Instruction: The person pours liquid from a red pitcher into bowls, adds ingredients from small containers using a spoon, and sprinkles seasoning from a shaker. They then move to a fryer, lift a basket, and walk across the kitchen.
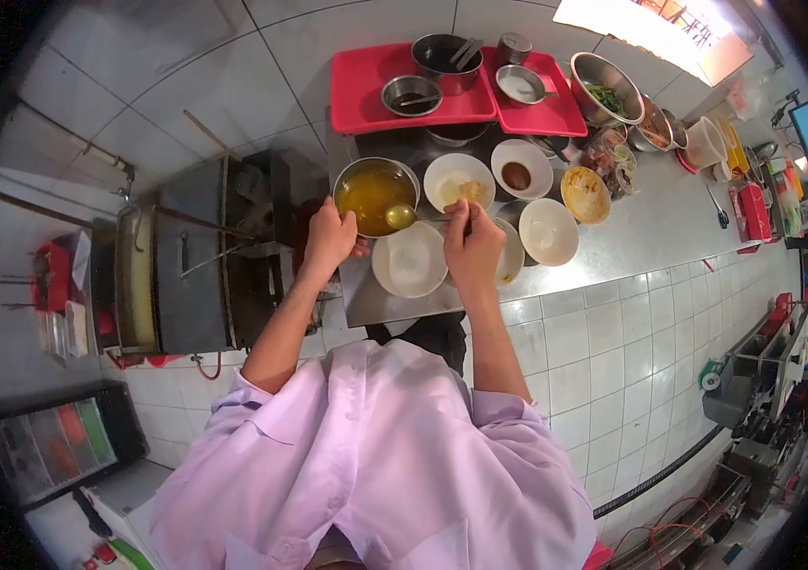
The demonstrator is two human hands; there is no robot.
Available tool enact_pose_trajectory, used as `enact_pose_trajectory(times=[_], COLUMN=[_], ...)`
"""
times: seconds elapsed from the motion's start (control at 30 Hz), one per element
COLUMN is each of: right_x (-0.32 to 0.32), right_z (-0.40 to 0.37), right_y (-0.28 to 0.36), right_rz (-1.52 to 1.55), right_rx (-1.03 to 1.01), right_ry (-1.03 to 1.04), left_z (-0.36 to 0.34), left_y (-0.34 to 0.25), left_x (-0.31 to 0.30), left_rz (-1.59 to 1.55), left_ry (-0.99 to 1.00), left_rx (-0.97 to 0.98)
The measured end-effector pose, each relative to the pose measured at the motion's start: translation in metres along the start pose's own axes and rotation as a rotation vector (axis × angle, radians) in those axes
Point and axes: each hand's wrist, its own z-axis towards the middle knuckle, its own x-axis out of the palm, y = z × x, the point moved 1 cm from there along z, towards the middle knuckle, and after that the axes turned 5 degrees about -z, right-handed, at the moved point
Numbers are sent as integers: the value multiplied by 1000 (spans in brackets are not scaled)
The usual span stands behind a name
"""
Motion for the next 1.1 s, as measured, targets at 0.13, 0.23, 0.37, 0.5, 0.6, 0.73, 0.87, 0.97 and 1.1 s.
enact_pose_trajectory(times=[0.13, 0.23, 0.37, 0.5, 0.6, 0.73, 0.87, 0.97, 1.1], right_x=[-14, -21, -12, 11, 16, -2, -52, -87, -124], right_z=[-24, -35, -32, -19, -12, -3, 10, 11, 7], right_y=[-1, -10, -20, -28, -36, -38, -29, -39, -54], right_rz=[-50, -32, 21, -30, -146, -71, 30, 25, 18], right_rx=[-106, -257, -390, -444, -378, -66, 61, 45, -51], right_ry=[33, 34, 53, 77, 98, 82, 44, -23, -29], left_z=[-8, -6, -6, -17, -21, -25, -24, -27, -28], left_y=[8, 11, 16, 0, -7, -14, -15, -13, -20], left_x=[-3, 1, 14, 26, 34, 49, 70, 87, 107], left_rz=[-9, 7, -5, -60, -50, -55, -98, -110, -105], left_ry=[5, 3, 15, 41, 59, 65, 56, 55, 53], left_rx=[4, 31, 12, -22, -23, -21, -27, -23, -21])
